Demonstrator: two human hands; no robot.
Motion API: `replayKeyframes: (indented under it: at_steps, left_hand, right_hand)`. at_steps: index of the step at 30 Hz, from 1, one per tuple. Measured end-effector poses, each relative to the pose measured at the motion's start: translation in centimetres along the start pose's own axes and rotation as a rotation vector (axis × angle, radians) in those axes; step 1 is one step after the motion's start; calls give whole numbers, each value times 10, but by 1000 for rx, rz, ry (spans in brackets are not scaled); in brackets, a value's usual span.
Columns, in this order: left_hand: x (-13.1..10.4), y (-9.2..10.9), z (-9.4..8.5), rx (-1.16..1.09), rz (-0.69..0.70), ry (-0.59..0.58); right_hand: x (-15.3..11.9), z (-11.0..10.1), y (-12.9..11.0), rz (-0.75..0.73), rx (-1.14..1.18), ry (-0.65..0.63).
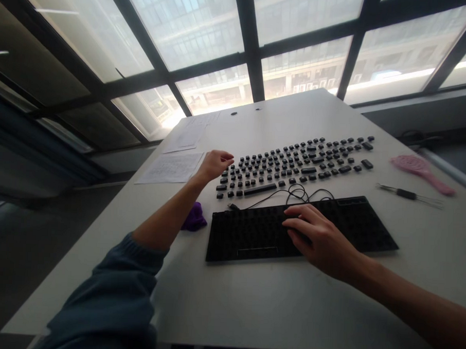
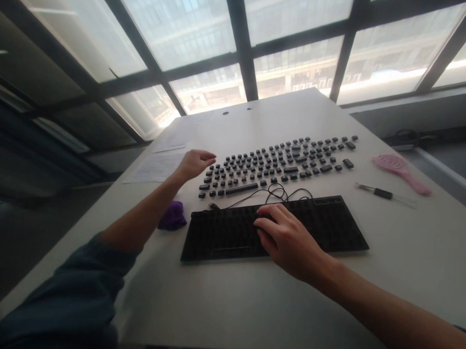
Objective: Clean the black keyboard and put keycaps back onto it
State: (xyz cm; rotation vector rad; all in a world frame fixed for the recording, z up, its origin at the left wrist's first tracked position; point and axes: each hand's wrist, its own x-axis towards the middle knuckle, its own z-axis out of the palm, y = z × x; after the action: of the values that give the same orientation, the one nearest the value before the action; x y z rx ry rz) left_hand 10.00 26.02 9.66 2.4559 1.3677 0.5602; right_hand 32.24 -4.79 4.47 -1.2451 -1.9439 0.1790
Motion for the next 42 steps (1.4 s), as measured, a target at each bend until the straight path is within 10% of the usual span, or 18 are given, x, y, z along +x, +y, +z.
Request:
replayKeyframes:
  at_steps: [9,18,27,33,42]
  left_hand:
    - [80,-13,60,66,-94,-50]
    - [79,-13,54,56,-101,-41]
    - [-44,16,-9,-85,115,30]
    - [-143,24,-10,-139,162,-110]
    - [-161,16,7,-136,185,-127]
  right_hand:
    - [2,-2,1,25,15,-2]
    - [4,-7,-2,20,14,17]
    - [3,-5,0,4,9,34]
    - [3,-5,-2,-5,3,27]
    - [0,-1,2,-12,-10,30]
